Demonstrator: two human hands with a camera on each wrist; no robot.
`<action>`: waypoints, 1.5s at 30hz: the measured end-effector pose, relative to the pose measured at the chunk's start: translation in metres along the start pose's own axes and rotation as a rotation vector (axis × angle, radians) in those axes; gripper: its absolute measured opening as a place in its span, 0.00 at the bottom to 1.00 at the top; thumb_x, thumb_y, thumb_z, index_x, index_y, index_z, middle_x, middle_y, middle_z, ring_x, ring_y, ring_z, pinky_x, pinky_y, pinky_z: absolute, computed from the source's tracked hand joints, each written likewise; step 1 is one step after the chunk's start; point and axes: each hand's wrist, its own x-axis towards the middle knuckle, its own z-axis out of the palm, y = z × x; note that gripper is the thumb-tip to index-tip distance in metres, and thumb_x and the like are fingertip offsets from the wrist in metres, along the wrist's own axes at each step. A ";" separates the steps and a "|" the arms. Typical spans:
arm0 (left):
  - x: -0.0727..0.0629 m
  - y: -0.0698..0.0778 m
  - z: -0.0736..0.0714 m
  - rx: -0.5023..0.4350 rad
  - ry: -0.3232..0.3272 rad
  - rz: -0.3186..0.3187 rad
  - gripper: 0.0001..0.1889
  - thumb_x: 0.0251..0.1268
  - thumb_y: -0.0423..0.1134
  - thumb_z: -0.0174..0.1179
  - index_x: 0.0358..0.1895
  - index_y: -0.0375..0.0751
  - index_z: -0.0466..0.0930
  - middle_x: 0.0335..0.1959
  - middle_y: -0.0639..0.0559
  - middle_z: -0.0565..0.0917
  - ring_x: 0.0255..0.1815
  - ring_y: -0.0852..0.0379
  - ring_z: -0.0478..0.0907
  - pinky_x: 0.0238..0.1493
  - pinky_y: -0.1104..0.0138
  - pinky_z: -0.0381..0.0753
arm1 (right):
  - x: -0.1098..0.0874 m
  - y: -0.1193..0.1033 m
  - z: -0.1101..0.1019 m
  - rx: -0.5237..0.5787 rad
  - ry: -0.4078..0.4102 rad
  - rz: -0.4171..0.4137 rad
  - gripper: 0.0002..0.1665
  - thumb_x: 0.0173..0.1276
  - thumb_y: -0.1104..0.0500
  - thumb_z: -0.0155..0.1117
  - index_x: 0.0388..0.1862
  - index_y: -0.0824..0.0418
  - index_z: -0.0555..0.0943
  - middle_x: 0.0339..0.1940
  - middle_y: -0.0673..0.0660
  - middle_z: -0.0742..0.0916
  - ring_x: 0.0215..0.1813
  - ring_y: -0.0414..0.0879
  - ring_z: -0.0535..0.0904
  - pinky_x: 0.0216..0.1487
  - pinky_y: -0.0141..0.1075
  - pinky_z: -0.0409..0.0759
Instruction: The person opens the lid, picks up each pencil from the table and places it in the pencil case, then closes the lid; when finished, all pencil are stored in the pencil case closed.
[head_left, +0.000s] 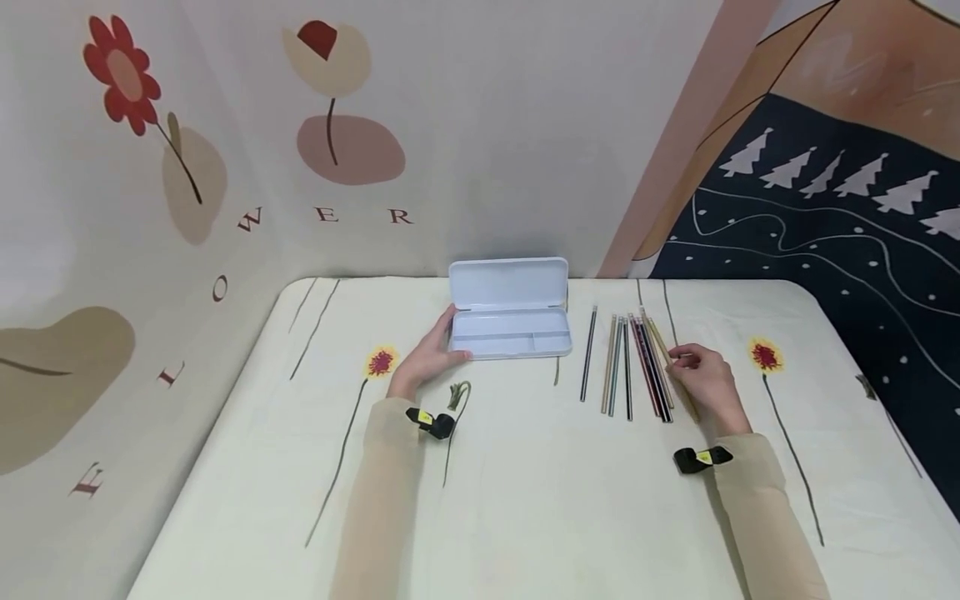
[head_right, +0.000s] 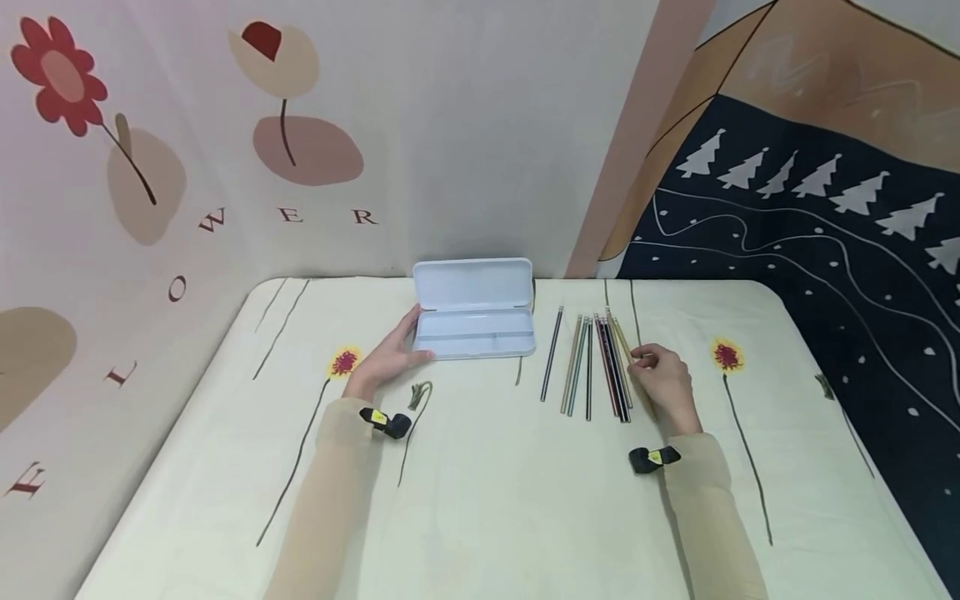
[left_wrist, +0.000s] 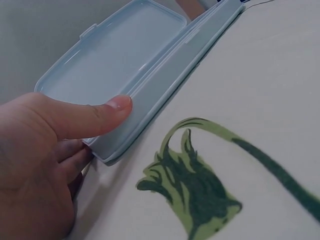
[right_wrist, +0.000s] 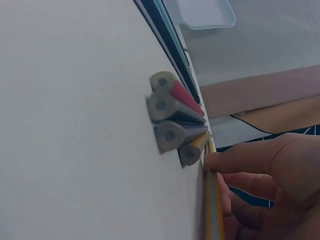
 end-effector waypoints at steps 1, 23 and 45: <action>0.000 0.000 0.000 -0.003 0.001 0.002 0.51 0.60 0.33 0.65 0.78 0.42 0.37 0.78 0.43 0.43 0.77 0.48 0.38 0.75 0.55 0.38 | 0.000 0.001 -0.001 0.017 0.004 0.005 0.18 0.65 0.65 0.59 0.53 0.72 0.78 0.38 0.65 0.82 0.39 0.55 0.77 0.35 0.37 0.74; 0.004 -0.001 0.002 0.002 0.000 -0.010 0.51 0.60 0.35 0.66 0.78 0.44 0.37 0.78 0.45 0.44 0.77 0.49 0.38 0.75 0.55 0.38 | -0.001 -0.006 -0.001 0.101 0.017 -0.122 0.15 0.69 0.65 0.59 0.51 0.72 0.80 0.40 0.66 0.83 0.39 0.48 0.76 0.37 0.31 0.73; 0.003 -0.002 0.002 -0.001 0.013 -0.043 0.51 0.60 0.36 0.66 0.79 0.47 0.38 0.78 0.47 0.43 0.77 0.49 0.37 0.75 0.54 0.37 | 0.016 -0.033 0.025 0.103 -0.010 -0.234 0.13 0.69 0.65 0.59 0.49 0.69 0.82 0.40 0.64 0.84 0.42 0.54 0.78 0.36 0.31 0.75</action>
